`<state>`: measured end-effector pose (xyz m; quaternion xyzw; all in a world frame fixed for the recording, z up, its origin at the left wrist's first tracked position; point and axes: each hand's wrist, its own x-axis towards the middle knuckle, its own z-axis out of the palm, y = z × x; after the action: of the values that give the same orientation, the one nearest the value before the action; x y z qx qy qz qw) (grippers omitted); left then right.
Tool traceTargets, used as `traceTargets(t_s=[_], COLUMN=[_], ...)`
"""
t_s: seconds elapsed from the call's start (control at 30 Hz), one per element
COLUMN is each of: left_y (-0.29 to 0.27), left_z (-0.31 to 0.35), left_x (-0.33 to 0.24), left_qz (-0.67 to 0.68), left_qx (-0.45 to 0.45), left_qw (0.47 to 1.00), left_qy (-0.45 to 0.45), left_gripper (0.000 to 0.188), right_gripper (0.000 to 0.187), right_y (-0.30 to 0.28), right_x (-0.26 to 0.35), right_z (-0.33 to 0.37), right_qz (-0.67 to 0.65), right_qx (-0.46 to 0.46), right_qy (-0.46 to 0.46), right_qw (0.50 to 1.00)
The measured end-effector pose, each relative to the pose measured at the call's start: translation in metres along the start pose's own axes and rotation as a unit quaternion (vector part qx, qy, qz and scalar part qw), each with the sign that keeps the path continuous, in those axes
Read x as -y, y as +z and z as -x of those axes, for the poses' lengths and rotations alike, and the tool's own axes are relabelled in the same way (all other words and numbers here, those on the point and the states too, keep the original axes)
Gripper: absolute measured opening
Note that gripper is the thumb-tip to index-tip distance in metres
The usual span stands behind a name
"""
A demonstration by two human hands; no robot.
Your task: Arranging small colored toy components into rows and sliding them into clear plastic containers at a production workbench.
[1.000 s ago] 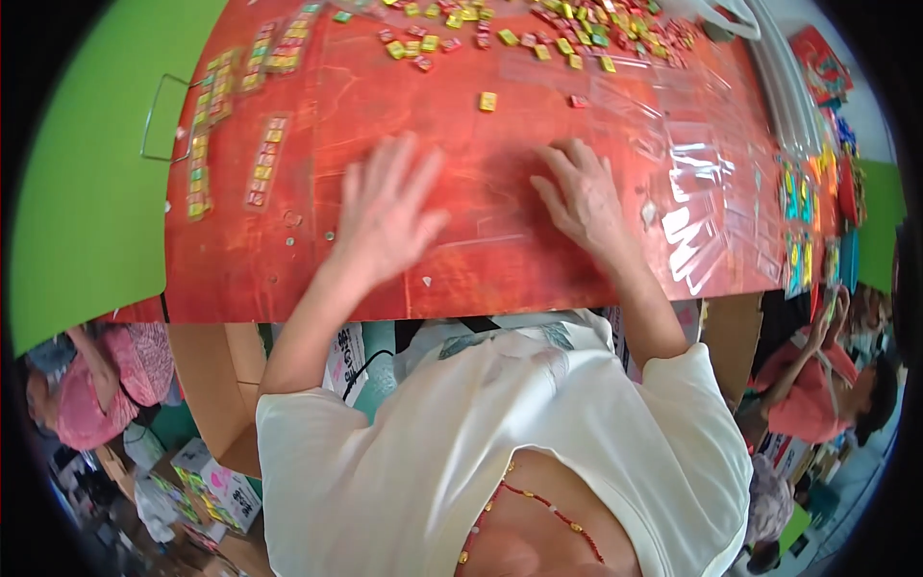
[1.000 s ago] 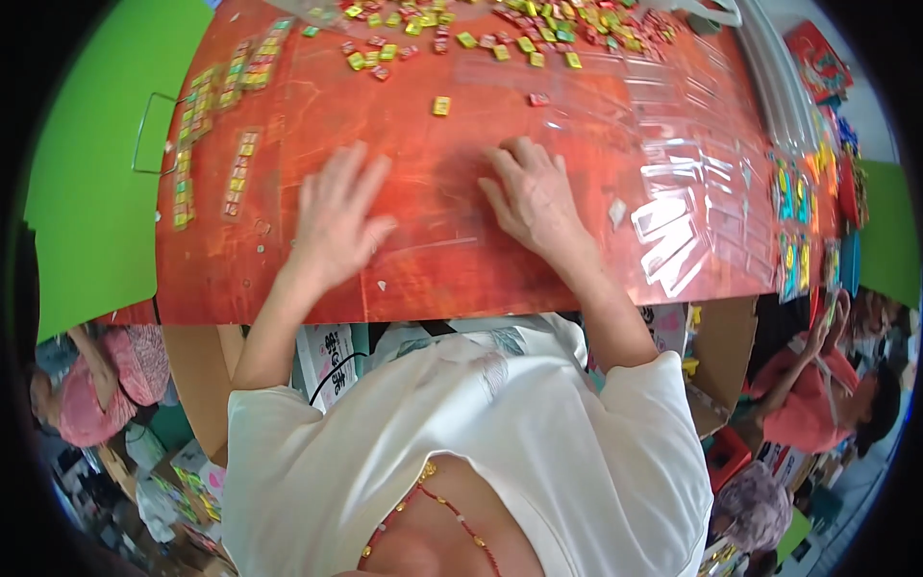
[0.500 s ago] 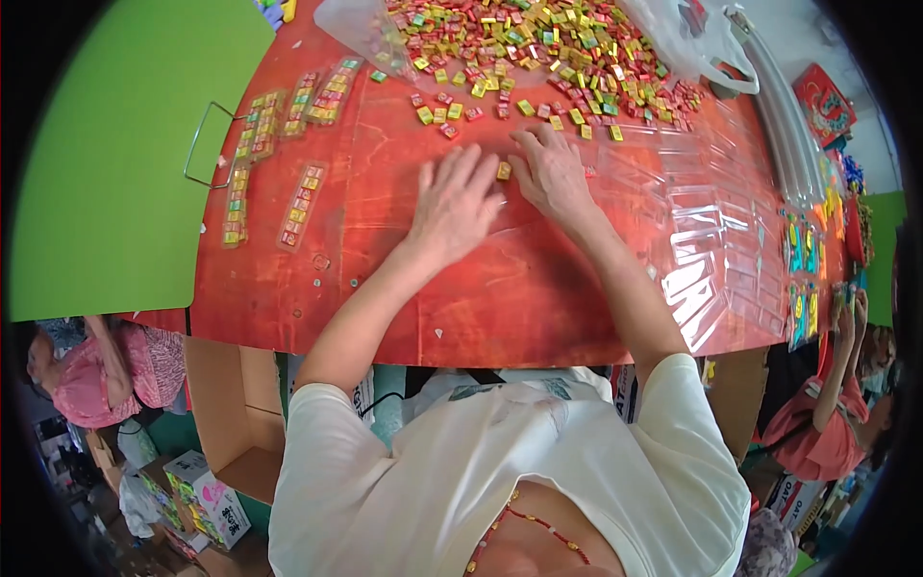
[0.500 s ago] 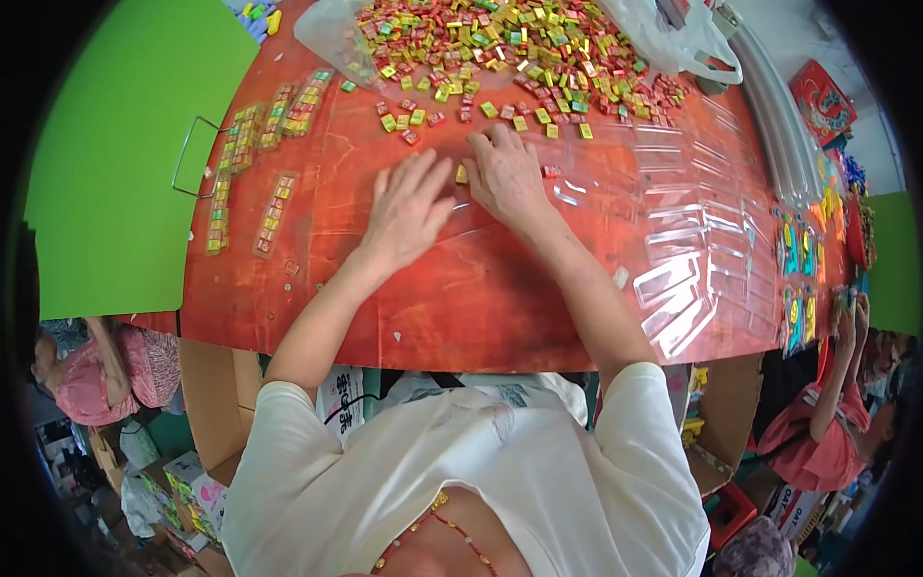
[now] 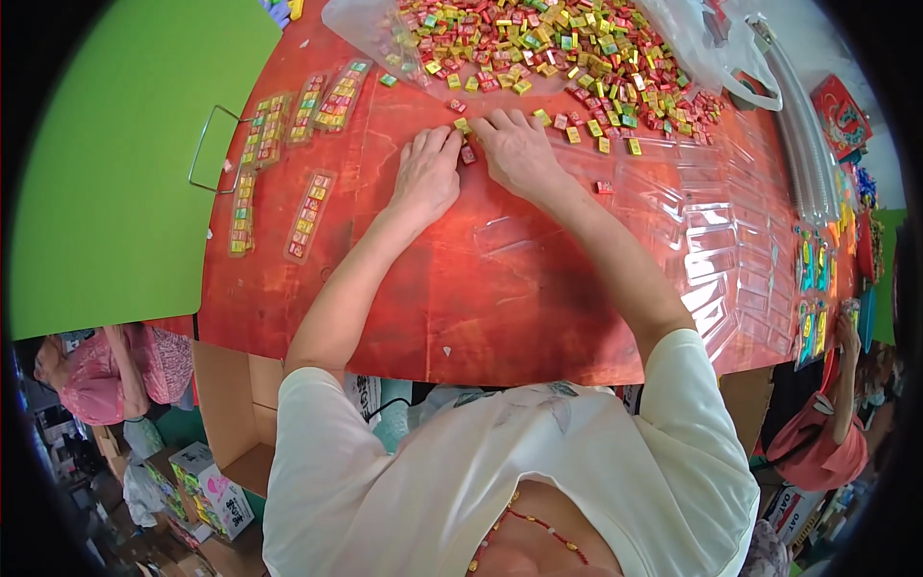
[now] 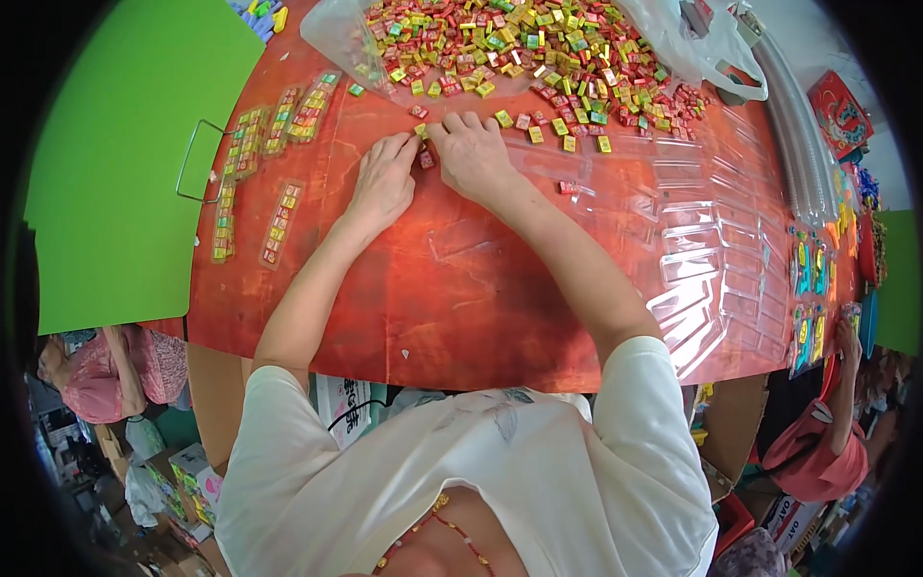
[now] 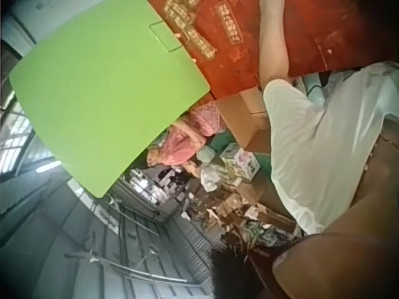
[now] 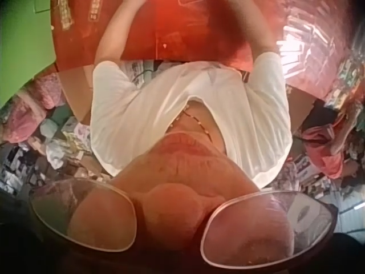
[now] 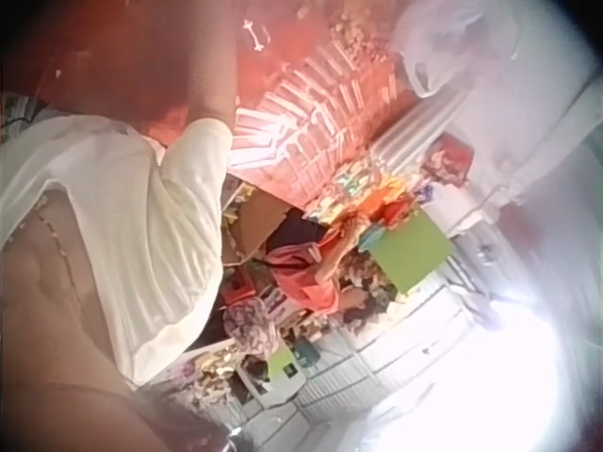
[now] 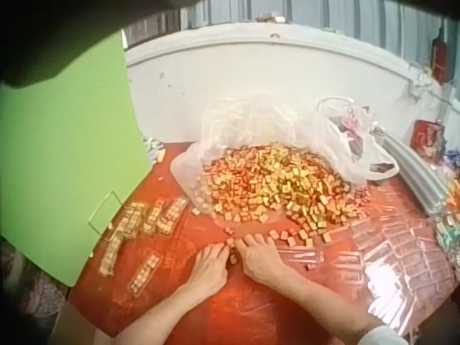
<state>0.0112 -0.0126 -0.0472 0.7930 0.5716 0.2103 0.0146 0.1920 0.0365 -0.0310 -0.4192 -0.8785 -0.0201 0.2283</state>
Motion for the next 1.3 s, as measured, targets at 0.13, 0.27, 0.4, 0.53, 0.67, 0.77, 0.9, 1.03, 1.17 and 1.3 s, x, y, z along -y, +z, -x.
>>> traceTargets(t_s=[0.13,0.27,0.4,0.53,0.67,0.77,0.9,1.03,1.17,1.3], left_y=[-0.029,-0.066,-0.058,-0.052,-0.051,-0.056,-0.052,-0.06,-0.043,-0.037], left_z=[0.042,0.05,0.041,0.034,0.051,0.058,0.059,0.056,0.059,0.054], left_x=[-0.016,-0.017,0.004,-0.001,-0.006,-0.019,-0.029,-0.038,-0.032,-0.041], left_qz=[0.055,0.09,0.023,-0.047,-0.06,-0.069,-0.071,-0.08,-0.045,-0.039], left_qx=[0.044,0.082,0.062,0.078,0.037,0.046,0.051,0.108,-0.016,0.024], left_qw=[0.997,0.992,0.998,0.996,0.997,0.996,0.995,0.987,0.999,0.999], left_qy=[0.011,-0.045,-0.01,0.012,-0.005,-0.037,-0.043,-0.086,-0.015,-0.015], left_gripper=[0.061,0.065,0.058,0.037,0.019,0.018,0.03,0.039,0.051,0.053], right_gripper=[0.032,0.029,0.025,0.02,0.019,0.02,0.026,0.033,0.034,0.038], right_y=[-0.037,-0.049,-0.048,-0.039,-0.042,-0.043,-0.04,-0.036,-0.043,-0.053], right_x=[0.008,0.002,0.017,0.026,0.021,0.021,0.032,0.03,0.029,0.017], right_z=[0.031,0.046,0.042,0.045,0.054,0.059,0.051,0.054,0.063,0.07], right_qz=[-0.04,-0.054,-0.03,0.016,0.02,0.007,0.006,0.012,-0.031,-0.033], right_qx=[0.054,0.061,0.04,0.026,0.0,-0.002,0.022,0.069,0.029,0.002], right_qy=[-0.044,-0.035,-0.059,-0.078,-0.074,-0.055,-0.046,-0.029,-0.059,-0.005], right_qw=[0.997,0.996,0.997,0.996,0.997,0.998,0.999,0.997,0.997,0.999])
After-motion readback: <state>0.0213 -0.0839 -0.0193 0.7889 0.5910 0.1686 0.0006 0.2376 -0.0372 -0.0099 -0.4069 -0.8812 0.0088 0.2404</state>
